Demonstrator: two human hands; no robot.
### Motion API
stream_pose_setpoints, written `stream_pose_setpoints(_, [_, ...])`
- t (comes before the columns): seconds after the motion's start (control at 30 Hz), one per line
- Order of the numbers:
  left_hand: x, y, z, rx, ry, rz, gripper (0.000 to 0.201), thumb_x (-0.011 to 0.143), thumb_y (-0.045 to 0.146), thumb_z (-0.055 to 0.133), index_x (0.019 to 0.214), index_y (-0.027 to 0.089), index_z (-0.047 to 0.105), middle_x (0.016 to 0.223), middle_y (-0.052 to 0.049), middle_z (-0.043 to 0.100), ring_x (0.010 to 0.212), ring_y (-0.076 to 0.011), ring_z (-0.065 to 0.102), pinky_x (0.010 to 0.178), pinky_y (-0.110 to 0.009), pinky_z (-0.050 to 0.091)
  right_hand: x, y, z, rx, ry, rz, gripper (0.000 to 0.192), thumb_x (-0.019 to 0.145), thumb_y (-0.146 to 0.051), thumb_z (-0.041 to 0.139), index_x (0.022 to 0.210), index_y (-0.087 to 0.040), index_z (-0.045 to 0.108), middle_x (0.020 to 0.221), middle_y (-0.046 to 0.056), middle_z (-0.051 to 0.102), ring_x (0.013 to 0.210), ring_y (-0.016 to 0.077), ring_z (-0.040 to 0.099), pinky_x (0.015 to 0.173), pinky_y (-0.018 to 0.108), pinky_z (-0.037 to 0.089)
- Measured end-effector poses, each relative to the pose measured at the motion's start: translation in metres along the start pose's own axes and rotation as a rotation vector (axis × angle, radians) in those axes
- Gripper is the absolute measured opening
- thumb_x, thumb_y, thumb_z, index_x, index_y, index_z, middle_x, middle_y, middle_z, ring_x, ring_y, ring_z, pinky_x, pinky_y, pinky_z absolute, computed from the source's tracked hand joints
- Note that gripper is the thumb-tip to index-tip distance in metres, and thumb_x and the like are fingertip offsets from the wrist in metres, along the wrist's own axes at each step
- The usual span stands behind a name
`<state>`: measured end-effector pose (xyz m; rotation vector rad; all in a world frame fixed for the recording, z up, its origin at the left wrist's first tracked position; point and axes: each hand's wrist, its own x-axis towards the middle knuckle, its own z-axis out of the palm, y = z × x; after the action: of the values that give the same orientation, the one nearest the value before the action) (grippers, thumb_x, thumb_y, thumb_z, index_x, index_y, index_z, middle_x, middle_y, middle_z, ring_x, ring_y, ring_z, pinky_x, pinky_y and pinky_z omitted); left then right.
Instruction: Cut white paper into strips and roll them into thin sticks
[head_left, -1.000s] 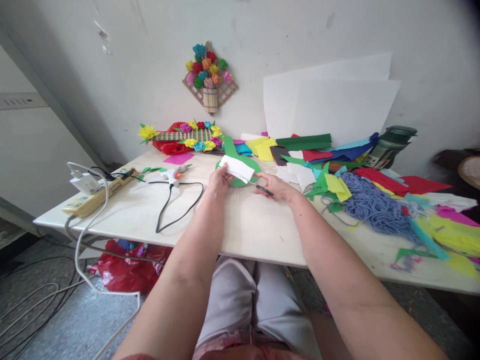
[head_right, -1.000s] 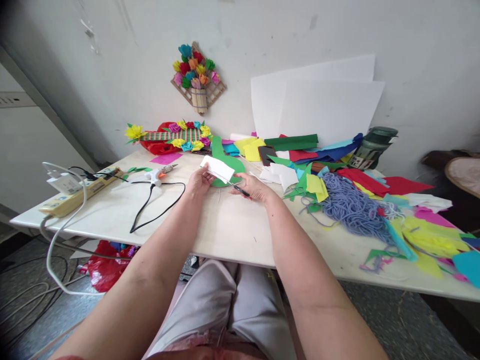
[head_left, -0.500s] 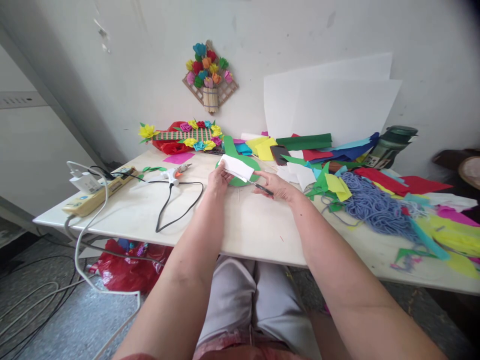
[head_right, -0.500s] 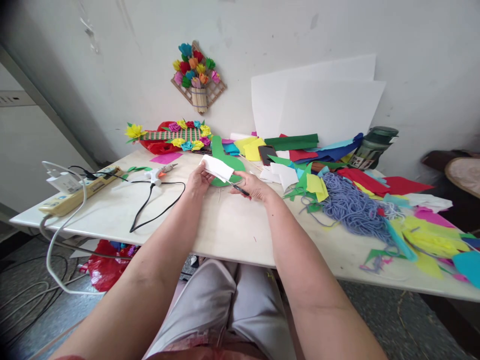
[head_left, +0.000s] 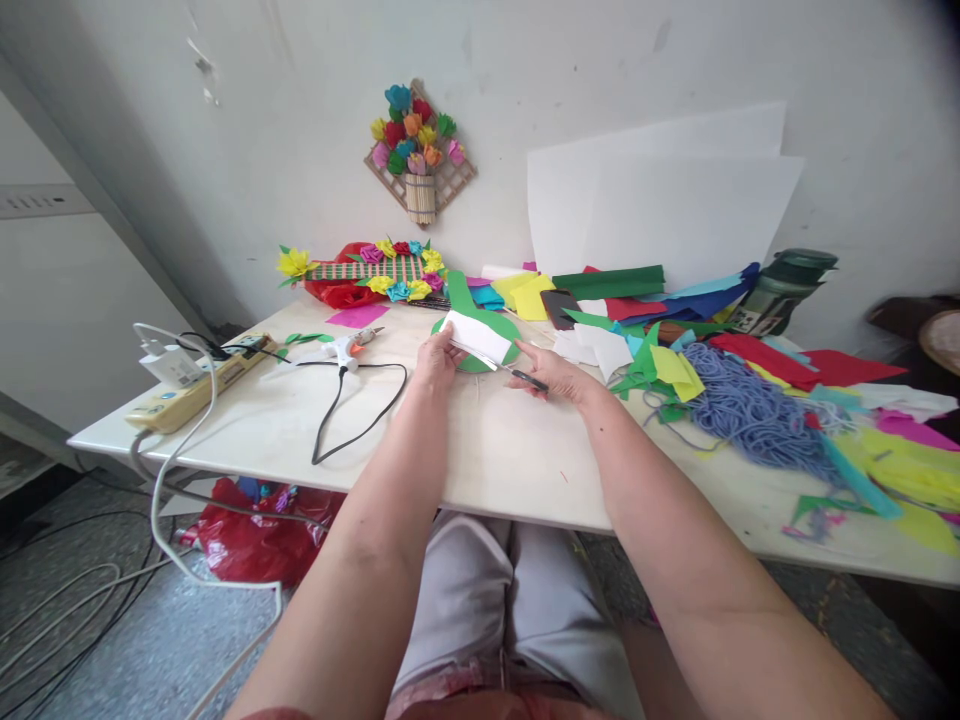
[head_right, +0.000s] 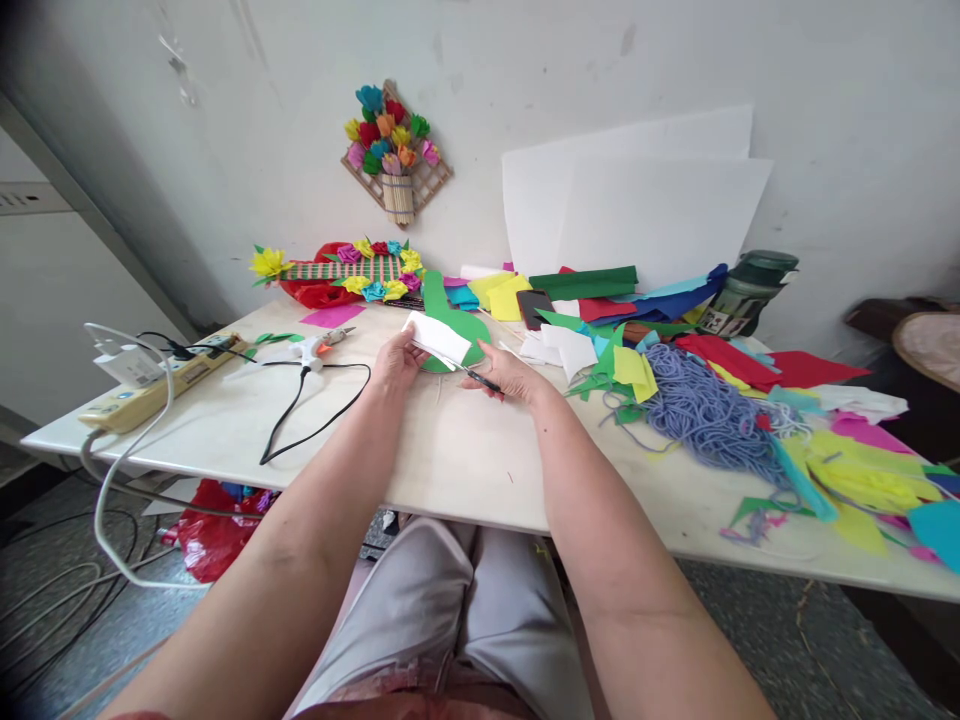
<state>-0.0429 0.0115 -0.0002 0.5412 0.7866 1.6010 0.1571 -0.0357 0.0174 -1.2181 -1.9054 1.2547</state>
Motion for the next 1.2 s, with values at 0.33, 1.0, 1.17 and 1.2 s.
stream_pose_setpoints(0.33, [-0.0010,-0.0026,0.0003,0.066,-0.024,-0.003,0.021,0.080,0.024,0.059,0.096,0.011,0.061,0.067,-0.003,0.065,0.061,-0.0131,0.063,0.068,-0.026,0.053,0.0020,0.0026,0.0056,-0.033,0.045,-0.001,0.099,0.071,-0.037,0.072,0.148,-0.016,0.014,0.046,-0.010,0.052,0.034,0.0055,0.038,0.033,0.016,0.031])
stream_pose_setpoints(1.0, [-0.0006,-0.0014,0.0000,0.047,-0.022,0.011,0.015,0.081,0.022,0.058,0.089,0.010,0.062,0.070,-0.005,0.066,0.060,-0.0127,0.063,0.064,-0.025,0.053,0.0026,-0.0017,0.0043,-0.010,0.035,-0.058,0.102,0.067,-0.029,0.074,0.148,-0.013,0.014,0.042,-0.011,0.049,0.034,0.0048,0.036,0.034,0.016,0.028])
stream_pose_setpoints(1.17, [-0.0003,-0.0020,0.0003,0.039,-0.013,0.016,0.017,0.081,0.023,0.060,0.091,0.010,0.062,0.069,-0.004,0.066,0.060,-0.0127,0.063,0.065,-0.026,0.053,0.0041,-0.0016,0.0050,-0.006,0.037,-0.065,0.101,0.067,-0.027,0.074,0.148,-0.013,0.015,0.042,-0.012,0.049,0.035,0.0051,0.036,0.034,0.017,0.029])
stream_pose_setpoints(1.2, [-0.0005,-0.0021,0.0006,0.037,-0.011,0.018,0.017,0.080,0.024,0.060,0.091,0.010,0.062,0.069,-0.004,0.066,0.059,-0.0126,0.063,0.065,-0.025,0.053,0.0038,-0.0025,0.0053,-0.008,0.038,-0.066,0.101,0.067,-0.027,0.074,0.148,-0.012,0.016,0.042,-0.012,0.049,0.034,0.0052,0.036,0.034,0.017,0.029])
